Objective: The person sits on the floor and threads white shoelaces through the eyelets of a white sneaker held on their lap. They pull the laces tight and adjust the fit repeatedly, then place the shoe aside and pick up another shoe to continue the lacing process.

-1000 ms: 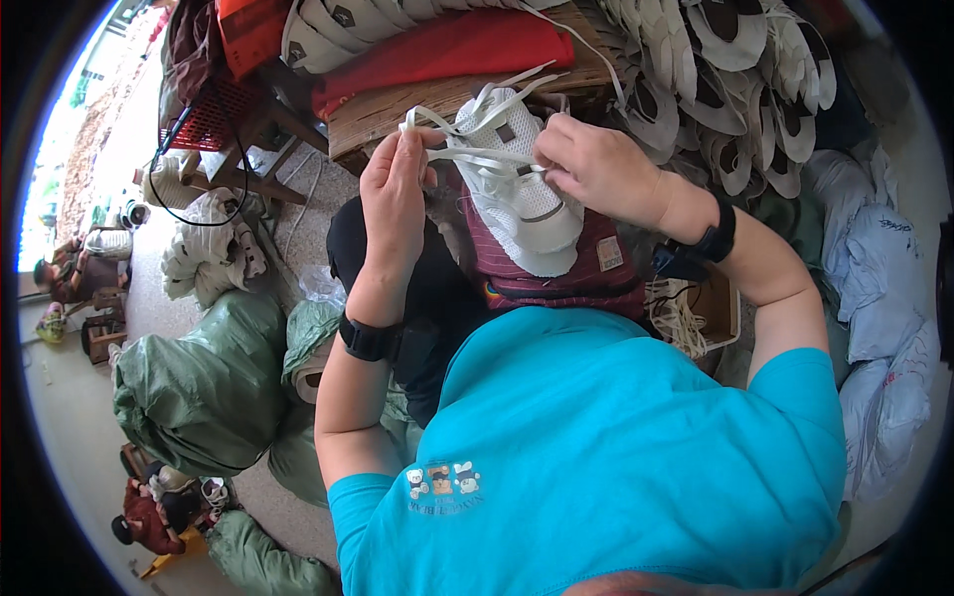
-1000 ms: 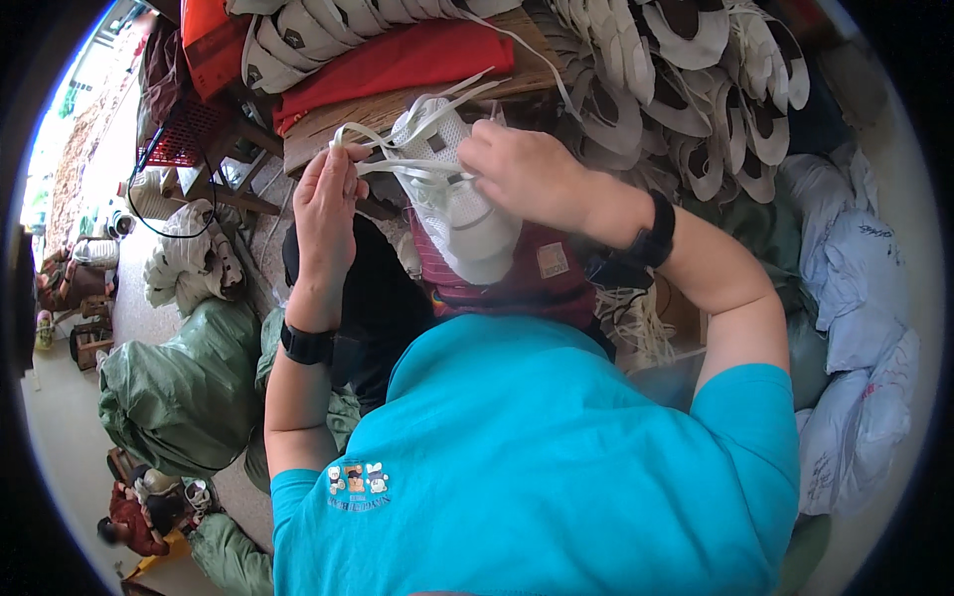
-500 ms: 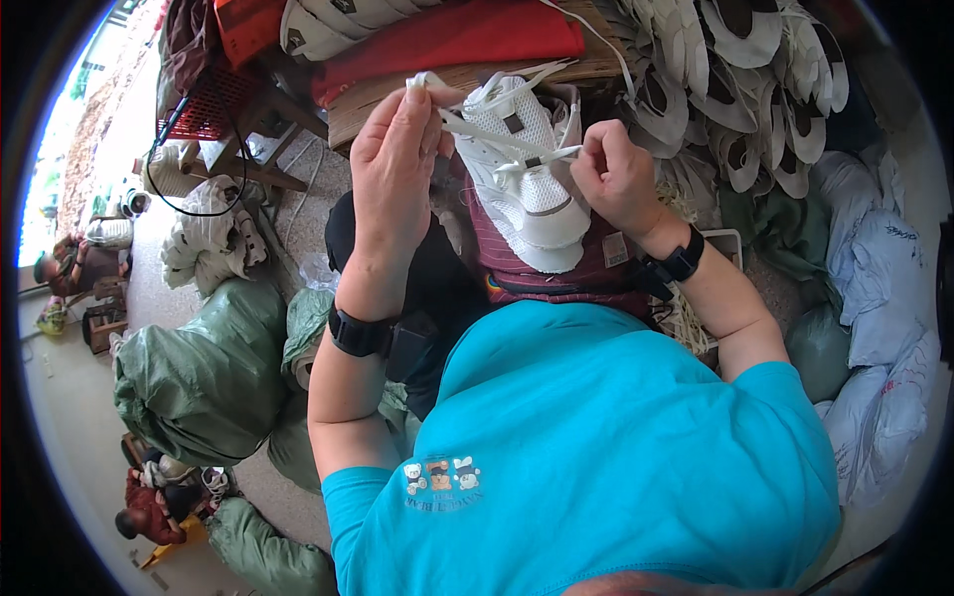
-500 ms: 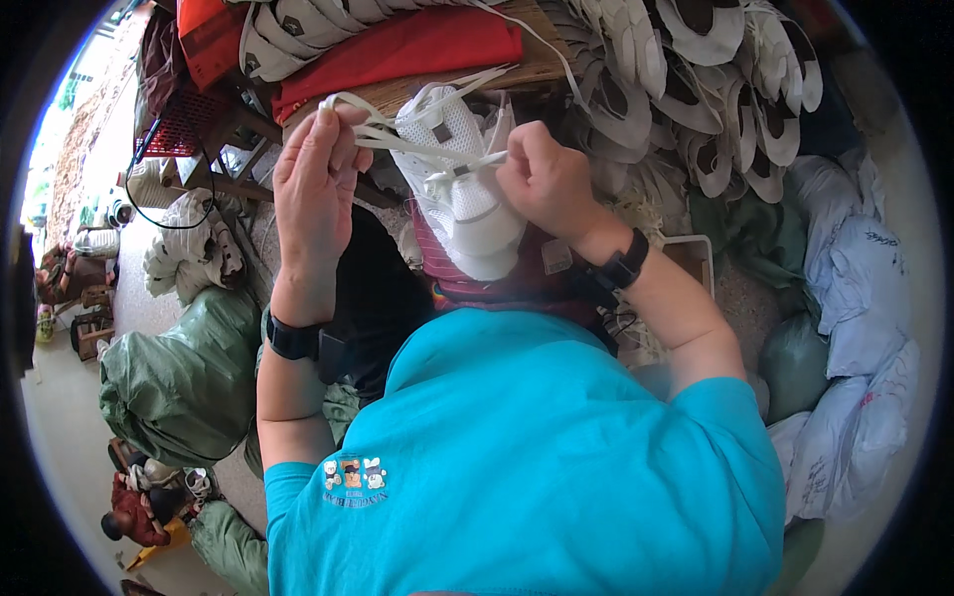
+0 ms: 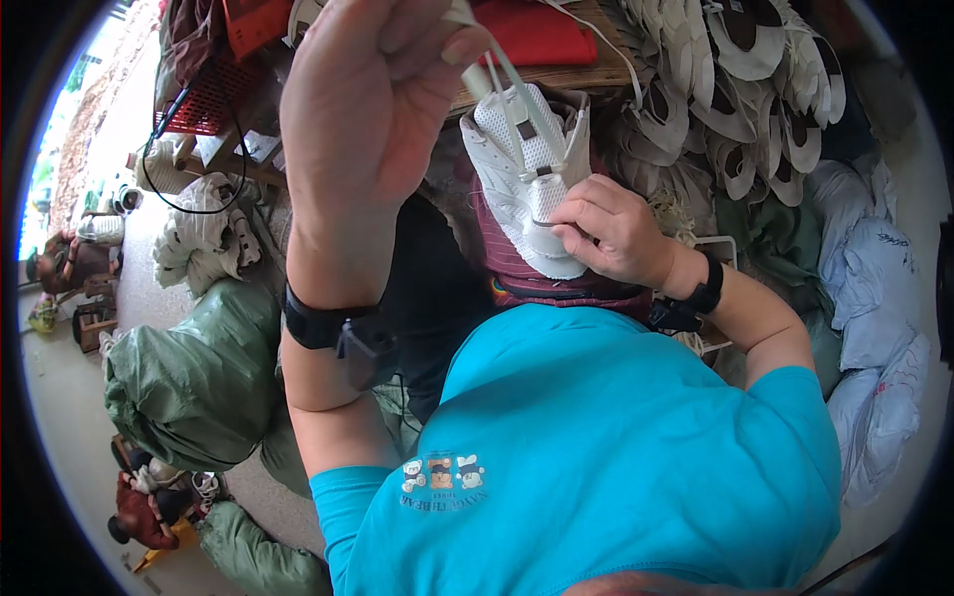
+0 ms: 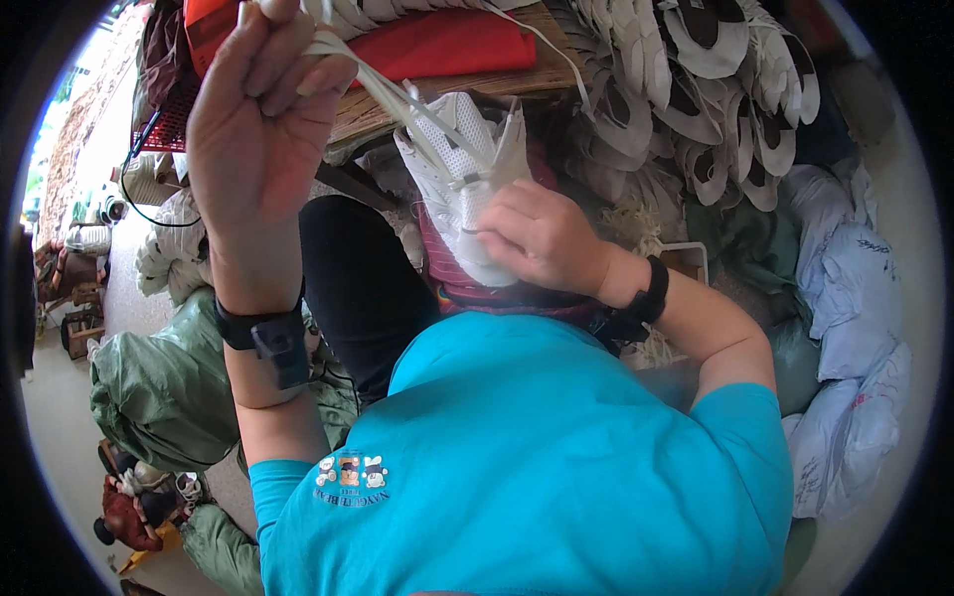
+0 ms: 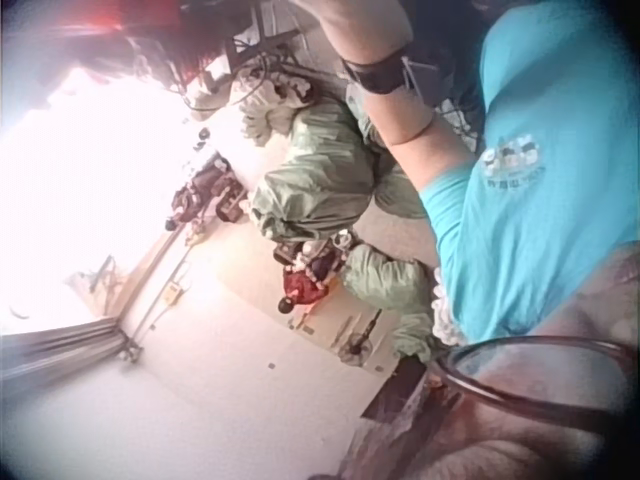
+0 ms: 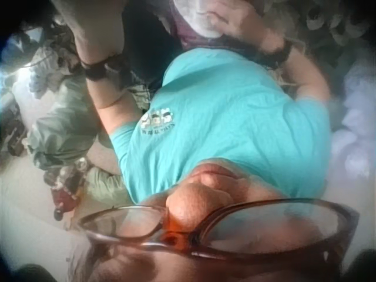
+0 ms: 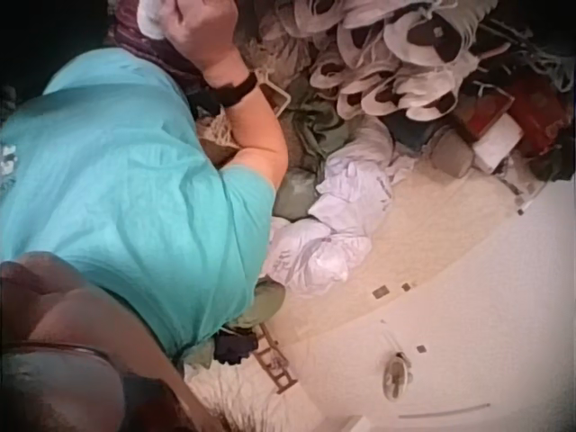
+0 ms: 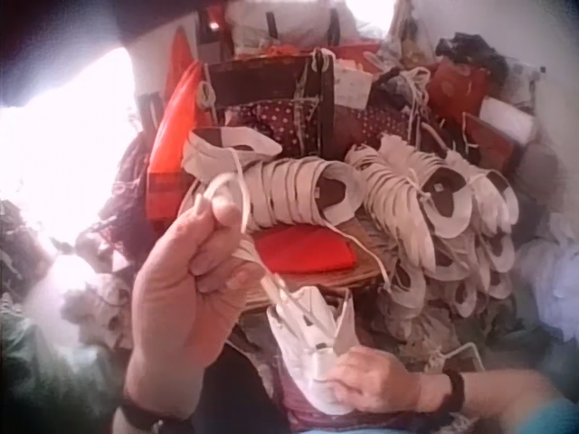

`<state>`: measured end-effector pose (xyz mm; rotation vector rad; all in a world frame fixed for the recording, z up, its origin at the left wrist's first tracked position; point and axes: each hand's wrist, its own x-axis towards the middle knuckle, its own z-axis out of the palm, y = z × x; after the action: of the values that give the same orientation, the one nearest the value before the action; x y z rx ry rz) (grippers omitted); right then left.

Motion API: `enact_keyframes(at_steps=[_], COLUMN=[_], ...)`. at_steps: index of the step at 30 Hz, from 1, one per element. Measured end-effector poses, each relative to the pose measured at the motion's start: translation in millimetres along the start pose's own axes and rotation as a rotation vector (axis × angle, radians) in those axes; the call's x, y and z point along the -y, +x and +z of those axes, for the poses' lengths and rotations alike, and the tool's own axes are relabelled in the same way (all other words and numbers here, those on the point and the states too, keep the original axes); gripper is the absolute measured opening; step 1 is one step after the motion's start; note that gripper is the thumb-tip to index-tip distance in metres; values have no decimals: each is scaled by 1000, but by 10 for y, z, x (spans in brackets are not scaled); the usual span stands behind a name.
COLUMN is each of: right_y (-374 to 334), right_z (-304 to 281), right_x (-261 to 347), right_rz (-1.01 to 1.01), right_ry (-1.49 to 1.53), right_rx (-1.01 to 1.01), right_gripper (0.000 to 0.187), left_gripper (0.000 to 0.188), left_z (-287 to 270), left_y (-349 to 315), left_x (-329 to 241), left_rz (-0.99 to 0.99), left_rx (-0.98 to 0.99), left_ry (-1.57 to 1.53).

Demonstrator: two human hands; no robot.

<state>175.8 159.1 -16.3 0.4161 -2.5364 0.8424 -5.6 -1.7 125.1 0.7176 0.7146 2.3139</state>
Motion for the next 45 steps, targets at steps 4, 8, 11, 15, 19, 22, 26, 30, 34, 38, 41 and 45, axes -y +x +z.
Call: enact_keyframes(at_steps=[4,8,11,15,19,22,26,30,34,38,41,45], right_y=[207,587,800,1058,1102,757,-8,-997,-1119,-711,-204,30], right_z=[-7,147,101,-495,-1156,-1940,-2811,-3382,-2764,-1593,-825,-163], right_x=[-30,-21,-56,-173,-658,-1035,-2007,-2549,-2188,-1457,-824,-460], right_rz=[159,202,319,393,493,563,667,847,1051,1080,989,893], right_ry=[70,180,583,1100,1441,1460,1336,841,326,471,775,976], right_rx=[-35,-109,19,-103,-453,-594,-563,-1126,-1279,-605,-336,-197], right_gripper=[22,30,30,25,14,18,17,18,24,32,45,34], left_gripper=[28,32,29,21,17,20,22,20,19,23,27,26], left_z=[-317,-463,-386,-1289,-1507,-1907,-3070,-3459,-3031,-1977,-1396,-1115], left_y=[1,-11,-147,-362,-842,-933,-1623,-2036,-1914,-1306,-1065,-885], left_x=[-20,2,3,-349,-630,-687,-1271,-1752,-1567,-529,145,766], left_rz=[-1,16,109,56,122,65,58,283,316,203,-24,-169], left_rx=[97,156,-79,-187,-912,-954,-790,-976,-1092,-840,-545,-383], left_ry=[42,103,138,-147,101,-12,-182,54,456,879,733,700])
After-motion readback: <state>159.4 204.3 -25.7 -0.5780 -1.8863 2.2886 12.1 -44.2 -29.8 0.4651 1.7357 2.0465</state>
